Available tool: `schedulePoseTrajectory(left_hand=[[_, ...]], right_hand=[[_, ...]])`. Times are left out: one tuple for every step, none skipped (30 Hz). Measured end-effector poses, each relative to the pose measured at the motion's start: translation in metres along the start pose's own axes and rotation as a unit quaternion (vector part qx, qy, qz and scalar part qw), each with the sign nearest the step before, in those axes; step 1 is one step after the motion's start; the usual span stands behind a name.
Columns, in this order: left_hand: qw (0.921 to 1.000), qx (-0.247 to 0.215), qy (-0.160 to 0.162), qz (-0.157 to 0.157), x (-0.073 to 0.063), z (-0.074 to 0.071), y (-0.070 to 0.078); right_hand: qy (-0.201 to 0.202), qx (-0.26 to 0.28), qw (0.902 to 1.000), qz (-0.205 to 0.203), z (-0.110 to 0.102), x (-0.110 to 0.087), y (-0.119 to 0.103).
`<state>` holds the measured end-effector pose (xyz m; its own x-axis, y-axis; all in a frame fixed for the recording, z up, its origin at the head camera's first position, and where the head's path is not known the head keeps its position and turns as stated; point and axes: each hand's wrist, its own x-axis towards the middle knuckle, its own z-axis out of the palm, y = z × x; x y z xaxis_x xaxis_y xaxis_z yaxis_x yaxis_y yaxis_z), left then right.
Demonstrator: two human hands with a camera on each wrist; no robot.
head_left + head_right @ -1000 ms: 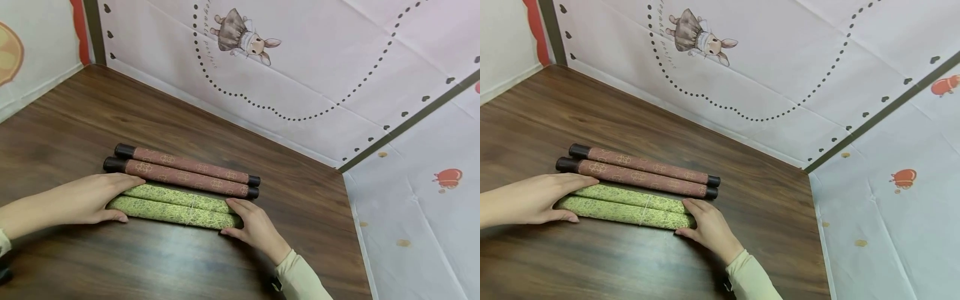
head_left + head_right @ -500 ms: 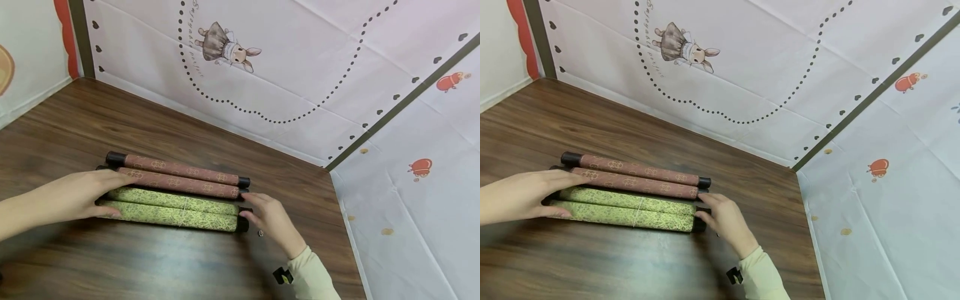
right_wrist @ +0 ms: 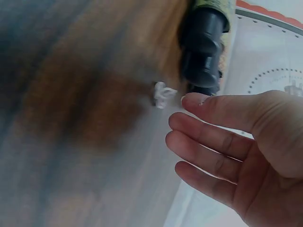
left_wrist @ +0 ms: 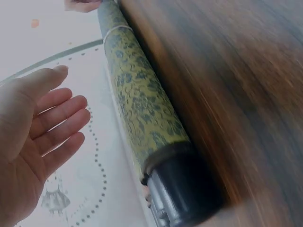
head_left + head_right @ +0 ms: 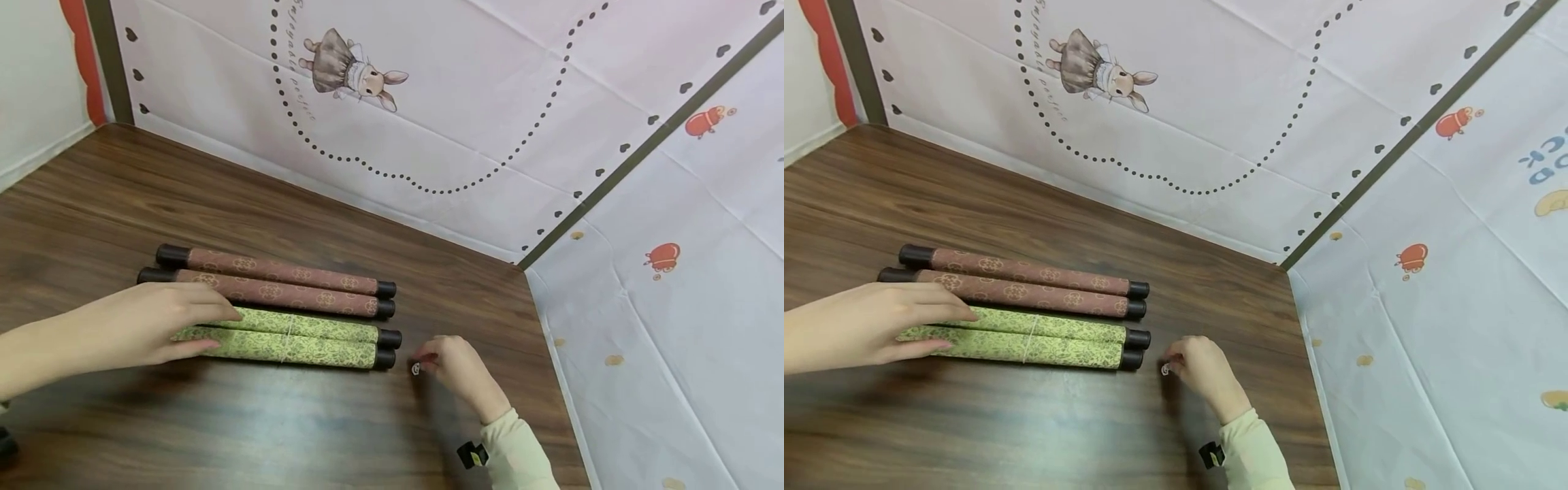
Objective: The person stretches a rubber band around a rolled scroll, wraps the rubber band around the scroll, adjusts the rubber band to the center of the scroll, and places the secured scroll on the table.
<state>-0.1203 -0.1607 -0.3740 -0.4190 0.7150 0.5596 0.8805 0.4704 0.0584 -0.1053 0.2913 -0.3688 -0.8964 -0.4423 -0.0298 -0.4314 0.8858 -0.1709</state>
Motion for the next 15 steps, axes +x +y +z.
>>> schedulePoseTrajectory(left_hand=[[1.0, -0.007, -0.001, 0.004, 0.001, 0.001, 0.001], [0.9999, -0.012, -0.001, 0.008, 0.003, 0.001, 0.002], [0.9997, -0.018, -0.001, 0.014, 0.004, 0.002, 0.003], [0.9996, -0.023, 0.0, 0.019, 0.005, 0.003, 0.005], [0.9993, -0.025, 0.002, 0.026, 0.006, 0.004, 0.006], [0.9991, -0.027, 0.004, 0.033, 0.008, 0.005, 0.008], [0.9988, -0.029, 0.006, 0.038, 0.008, 0.006, 0.009], [0.9987, -0.028, 0.009, 0.042, 0.009, 0.007, 0.01], [0.9986, -0.027, 0.011, 0.045, 0.01, 0.007, 0.011], [0.9985, -0.027, 0.012, 0.046, 0.011, 0.008, 0.012], [0.9984, -0.028, 0.011, 0.047, 0.011, 0.008, 0.013], [0.9983, -0.029, 0.01, 0.048, 0.012, 0.009, 0.013], [0.9982, -0.031, 0.007, 0.05, 0.013, 0.009, 0.014], [0.9981, -0.034, 0.004, 0.051, 0.014, 0.009, 0.015], [0.998, -0.034, 0.001, 0.052, 0.015, 0.009, 0.015]], right_hand=[[-0.003, 0.001, 1.0, 0.001, 0.002, -0.001, 0.001], [-0.003, 0.004, 1.0, 0.002, 0.004, -0.001, 0.001], [-0.003, 0.006, 1.0, 0.005, 0.006, -0.002, 0.002], [-0.001, 0.004, 1.0, 0.006, 0.008, -0.002, 0.002], [0.002, 0.0, 1.0, 0.006, 0.009, -0.003, 0.002], [0.004, -0.006, 0.9999, 0.007, 0.011, -0.003, 0.002], [0.007, -0.012, 0.9999, 0.009, 0.013, -0.003, 0.002], [0.01, -0.017, 0.9997, 0.011, 0.014, -0.003, 0.003], [0.011, -0.024, 0.9996, 0.013, 0.014, -0.003, 0.002], [0.014, -0.031, 0.9993, 0.013, 0.015, -0.003, 0.002], [0.017, -0.036, 0.9991, 0.011, 0.015, -0.003, 0.002], [0.021, -0.039, 0.999, 0.009, 0.015, -0.003, 0.002], [0.028, -0.04, 0.9988, 0.005, 0.014, -0.004, 0.002], [0.034, -0.04, 0.9986, 0.002, 0.012, -0.004, 0.001], [0.044, -0.038, 0.9983, 0.0, 0.01, -0.004, -0.001]])
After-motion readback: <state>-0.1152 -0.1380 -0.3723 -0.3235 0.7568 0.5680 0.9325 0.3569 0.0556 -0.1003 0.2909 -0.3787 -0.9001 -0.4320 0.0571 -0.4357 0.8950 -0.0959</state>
